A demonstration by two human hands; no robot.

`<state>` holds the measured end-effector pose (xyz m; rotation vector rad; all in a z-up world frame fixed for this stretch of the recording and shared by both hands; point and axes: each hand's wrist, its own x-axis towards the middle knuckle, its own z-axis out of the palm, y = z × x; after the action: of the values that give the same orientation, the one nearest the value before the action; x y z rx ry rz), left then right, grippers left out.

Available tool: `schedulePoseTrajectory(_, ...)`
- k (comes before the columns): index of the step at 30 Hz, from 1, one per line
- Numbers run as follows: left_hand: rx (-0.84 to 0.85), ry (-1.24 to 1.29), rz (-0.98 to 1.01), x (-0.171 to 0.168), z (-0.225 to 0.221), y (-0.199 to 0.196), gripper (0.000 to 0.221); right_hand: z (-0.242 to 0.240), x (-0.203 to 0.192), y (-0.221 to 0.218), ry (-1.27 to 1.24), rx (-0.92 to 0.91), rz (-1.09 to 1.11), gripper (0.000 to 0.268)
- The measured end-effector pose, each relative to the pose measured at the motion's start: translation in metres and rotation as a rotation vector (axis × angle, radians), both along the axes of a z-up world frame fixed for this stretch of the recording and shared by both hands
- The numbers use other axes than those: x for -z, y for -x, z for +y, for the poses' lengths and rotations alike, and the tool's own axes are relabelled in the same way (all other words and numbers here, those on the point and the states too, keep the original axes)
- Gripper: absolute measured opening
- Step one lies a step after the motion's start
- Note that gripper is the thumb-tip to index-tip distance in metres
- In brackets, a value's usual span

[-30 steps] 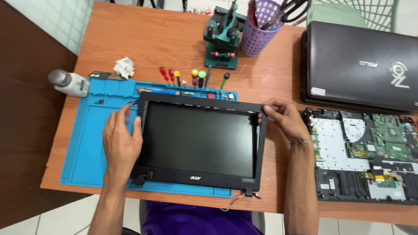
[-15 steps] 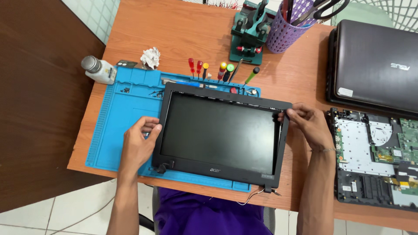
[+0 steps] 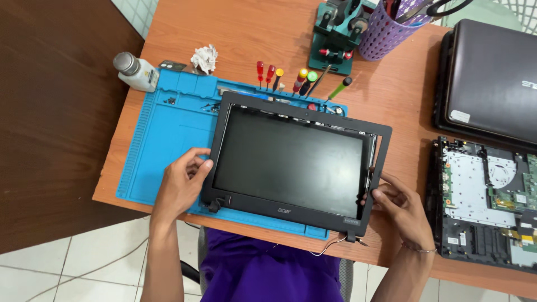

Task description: The person removes the display assembly from a laptop chassis and then pries off the plastic bezel from the screen using their hands.

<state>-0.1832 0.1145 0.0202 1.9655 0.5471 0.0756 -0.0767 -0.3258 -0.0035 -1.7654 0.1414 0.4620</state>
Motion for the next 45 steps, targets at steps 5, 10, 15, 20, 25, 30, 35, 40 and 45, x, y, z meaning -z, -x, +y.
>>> schedulePoseTrajectory(5,-0.028,0.017,-0.018,-0.001,-0.003,0.001,0.028,0.000,0.004,0.004,0.006,0.005,-0.063,0.051)
schedulePoseTrajectory(10,-0.038,0.015,-0.054,-0.003,-0.005,0.001,0.028,-0.006,0.010,0.002,-0.020,0.009,-0.179,0.049)
schedulePoseTrajectory(15,-0.056,0.034,-0.072,-0.003,-0.008,0.000,0.026,-0.004,0.006,0.001,-0.031,0.039,-0.198,0.048)
schedulePoseTrajectory(20,-0.067,0.081,-0.157,-0.008,-0.010,-0.002,0.026,0.003,-0.007,0.002,-0.083,0.043,-0.220,0.046)
schedulePoseTrajectory(25,-0.094,0.098,-0.204,-0.019,-0.010,-0.004,0.026,0.007,-0.013,-0.001,-0.105,0.062,-0.240,0.044)
schedulePoseTrajectory(30,-0.105,0.091,-0.158,-0.016,-0.009,0.000,0.027,0.005,-0.004,-0.001,-0.042,0.033,-0.226,0.045)
schedulePoseTrajectory(35,-0.117,0.091,-0.098,0.000,-0.008,0.008,0.030,0.007,0.003,0.005,-0.062,0.075,-0.130,0.044)
schedulePoseTrajectory(40,-0.151,0.048,-0.065,0.007,-0.009,0.014,0.030,0.007,0.005,0.012,-0.112,0.147,-0.093,0.029)
schedulePoseTrajectory(45,-0.213,0.083,-0.080,0.013,-0.013,0.016,0.031,0.002,0.010,0.015,-0.092,0.179,-0.106,0.024)
